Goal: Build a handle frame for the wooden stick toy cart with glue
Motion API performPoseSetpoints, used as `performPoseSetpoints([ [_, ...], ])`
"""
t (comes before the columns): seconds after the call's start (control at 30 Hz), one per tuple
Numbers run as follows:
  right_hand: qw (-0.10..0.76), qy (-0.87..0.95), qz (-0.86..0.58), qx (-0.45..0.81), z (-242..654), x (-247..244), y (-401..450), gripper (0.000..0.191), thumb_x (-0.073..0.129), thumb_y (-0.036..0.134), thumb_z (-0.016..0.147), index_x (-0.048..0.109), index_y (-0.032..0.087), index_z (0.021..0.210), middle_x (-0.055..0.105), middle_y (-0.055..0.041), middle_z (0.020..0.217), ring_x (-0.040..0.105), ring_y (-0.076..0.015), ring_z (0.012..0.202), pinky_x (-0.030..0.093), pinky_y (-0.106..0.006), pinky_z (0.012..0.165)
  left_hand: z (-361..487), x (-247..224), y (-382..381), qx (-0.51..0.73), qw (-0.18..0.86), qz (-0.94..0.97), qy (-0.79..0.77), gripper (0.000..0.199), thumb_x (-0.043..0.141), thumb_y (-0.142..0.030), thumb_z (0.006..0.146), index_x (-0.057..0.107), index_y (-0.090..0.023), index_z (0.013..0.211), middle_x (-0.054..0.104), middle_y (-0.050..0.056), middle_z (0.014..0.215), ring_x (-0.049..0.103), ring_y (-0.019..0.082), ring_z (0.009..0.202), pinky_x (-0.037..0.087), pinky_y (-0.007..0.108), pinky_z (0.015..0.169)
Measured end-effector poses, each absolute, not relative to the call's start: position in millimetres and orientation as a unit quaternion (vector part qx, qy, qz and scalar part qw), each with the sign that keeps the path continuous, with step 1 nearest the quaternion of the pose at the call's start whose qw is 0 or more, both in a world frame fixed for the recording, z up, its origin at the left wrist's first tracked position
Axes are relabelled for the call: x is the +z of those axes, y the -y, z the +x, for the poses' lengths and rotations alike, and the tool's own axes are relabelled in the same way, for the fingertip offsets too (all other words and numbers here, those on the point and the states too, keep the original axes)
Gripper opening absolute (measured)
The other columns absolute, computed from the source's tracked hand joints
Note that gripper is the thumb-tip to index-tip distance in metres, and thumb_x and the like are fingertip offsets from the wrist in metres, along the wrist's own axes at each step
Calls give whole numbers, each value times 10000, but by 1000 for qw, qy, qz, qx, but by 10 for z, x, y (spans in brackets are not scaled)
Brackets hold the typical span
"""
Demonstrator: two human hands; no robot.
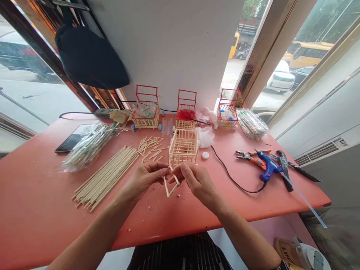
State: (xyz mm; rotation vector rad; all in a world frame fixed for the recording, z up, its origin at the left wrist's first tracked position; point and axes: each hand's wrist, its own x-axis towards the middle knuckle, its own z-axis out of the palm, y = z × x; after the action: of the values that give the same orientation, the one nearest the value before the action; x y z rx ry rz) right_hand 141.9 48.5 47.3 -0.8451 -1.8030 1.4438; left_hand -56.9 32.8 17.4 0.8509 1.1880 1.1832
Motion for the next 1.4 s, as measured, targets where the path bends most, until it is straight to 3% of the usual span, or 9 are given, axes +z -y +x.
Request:
performPoseSetpoints([
  [0.5, 306, 660, -346, 592, 1554, 414, -354, 322, 546, 457, 1011, 597, 172, 1151, 789, -110, 972, 739, -190, 806, 505, -266, 607, -569, 113, -351, 525, 548, 384, -527, 291, 840, -343, 618, 764, -129, 801, 718, 11, 631, 610, 126, 507, 528, 258, 501],
  [0.77, 332, 654, -426, 530, 1586, 295, -231, 243, 582, 387, 991, 596, 192, 1135, 800, -97, 971, 763, -204, 804, 516, -304, 682, -591, 12, -346, 519, 485, 430, -556, 252, 790, -345, 727, 777, -145, 879, 711, 2, 642, 633, 127, 510, 525, 259, 540],
  [0.9, 348, 648, -465, 492, 1638, 221, -214, 245, 568, 401, 993, 595, 203, 1136, 808, -92, 967, 757, -202, 795, 525, -310, 687, -535, 71, -305, 521, 493, 411, -562, 260, 815, -338, 683, 781, -154, 864, 742, 10, 710, 633, 124, 530, 547, 256, 531],
  [1.07, 373, 634, -495, 462, 1733, 205, -214, 236, 559, 409, 996, 589, 206, 1114, 805, -96, 984, 746, -202, 816, 522, -298, 650, -474, 153, -236, 506, 536, 403, -543, 296, 835, -328, 650, 768, -145, 871, 769, 40, 782, 681, 165, 649, 596, 284, 587],
  [1.3, 382, 645, -472, 464, 1824, 202, -330, 237, 510, 395, 1008, 598, 190, 1087, 783, -102, 945, 731, -193, 786, 520, -294, 631, -453, 193, -172, 459, 603, 429, -492, 476, 845, -305, 650, 695, -135, 1069, 786, 104, 918, 743, 254, 868, 633, 367, 727],
  [1.4, 354, 663, -461, 473, 1849, 178, -382, 204, 490, 351, 1014, 597, 190, 1081, 769, -85, 914, 724, -183, 781, 509, -281, 619, -511, 210, -111, 425, 575, 486, -502, 511, 813, -333, 702, 692, -154, 1166, 783, 130, 1028, 739, 275, 955, 622, 388, 791],
])
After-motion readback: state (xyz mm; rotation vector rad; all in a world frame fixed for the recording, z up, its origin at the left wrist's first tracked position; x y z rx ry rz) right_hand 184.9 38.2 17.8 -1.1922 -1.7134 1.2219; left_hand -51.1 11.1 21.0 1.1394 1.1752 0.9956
